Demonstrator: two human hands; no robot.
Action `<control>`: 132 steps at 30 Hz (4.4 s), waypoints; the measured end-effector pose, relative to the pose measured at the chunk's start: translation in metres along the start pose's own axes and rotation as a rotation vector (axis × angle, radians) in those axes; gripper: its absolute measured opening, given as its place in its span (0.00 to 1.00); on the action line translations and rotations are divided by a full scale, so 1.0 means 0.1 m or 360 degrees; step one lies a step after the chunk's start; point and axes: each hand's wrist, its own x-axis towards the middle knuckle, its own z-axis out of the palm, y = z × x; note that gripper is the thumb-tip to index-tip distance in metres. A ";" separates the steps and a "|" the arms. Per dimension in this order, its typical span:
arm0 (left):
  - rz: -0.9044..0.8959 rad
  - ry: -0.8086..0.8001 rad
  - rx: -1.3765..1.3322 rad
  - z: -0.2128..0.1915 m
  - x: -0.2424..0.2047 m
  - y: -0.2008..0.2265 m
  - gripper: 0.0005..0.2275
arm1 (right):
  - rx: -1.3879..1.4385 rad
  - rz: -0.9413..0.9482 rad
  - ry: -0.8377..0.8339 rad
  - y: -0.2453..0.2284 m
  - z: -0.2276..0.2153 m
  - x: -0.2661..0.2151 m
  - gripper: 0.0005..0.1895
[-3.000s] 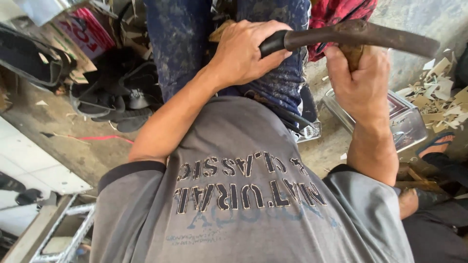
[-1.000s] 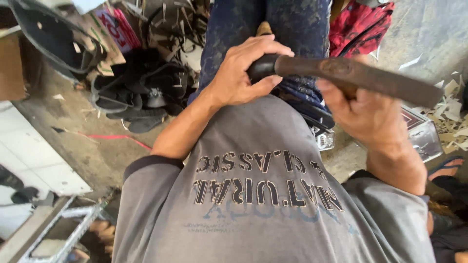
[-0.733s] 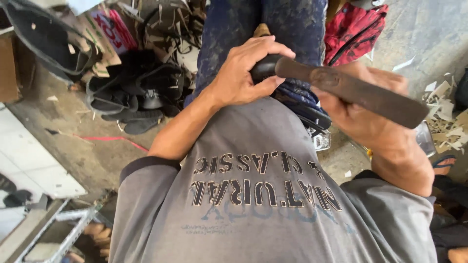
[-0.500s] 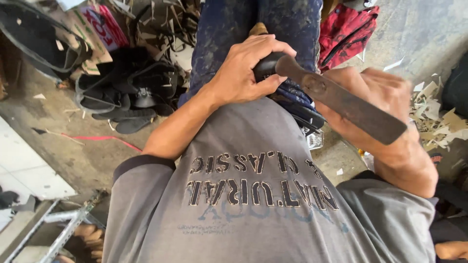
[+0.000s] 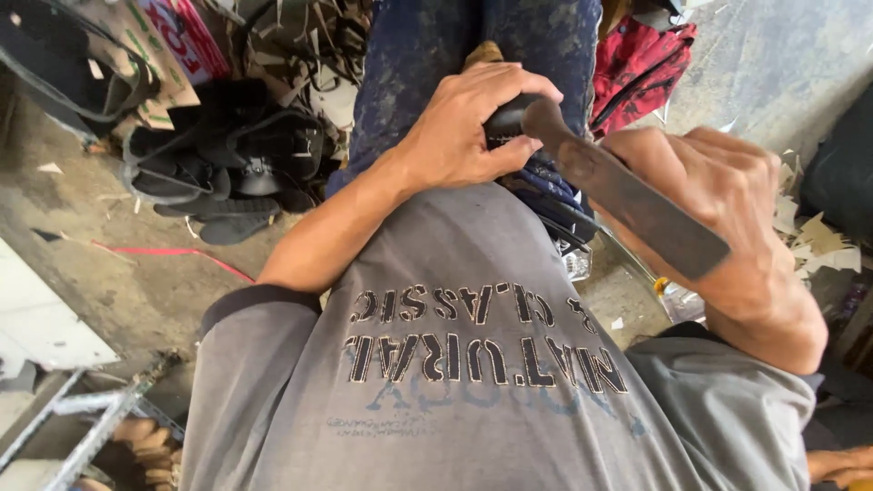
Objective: The person holds a black leather shoe on their lap and uses a hammer to repeatedly strike the heel area. They rotate the shoe to work on different sides of the heel and sole, occasionally inspecting the shoe between strikes.
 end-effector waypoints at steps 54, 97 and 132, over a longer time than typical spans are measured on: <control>-0.0159 0.0523 -0.0477 -0.31 -0.58 -0.09 0.16 | 0.1807 -0.0222 0.0631 -0.46 1.06 0.30 0.13; -0.0418 -0.0113 0.1418 -0.36 -0.37 -0.02 0.27 | 0.1943 0.0726 0.0940 0.55 1.86 0.34 0.12; -0.0520 -0.0073 0.1596 -0.33 -0.25 -0.07 0.27 | 0.1076 0.0246 0.0841 0.28 1.22 0.73 0.11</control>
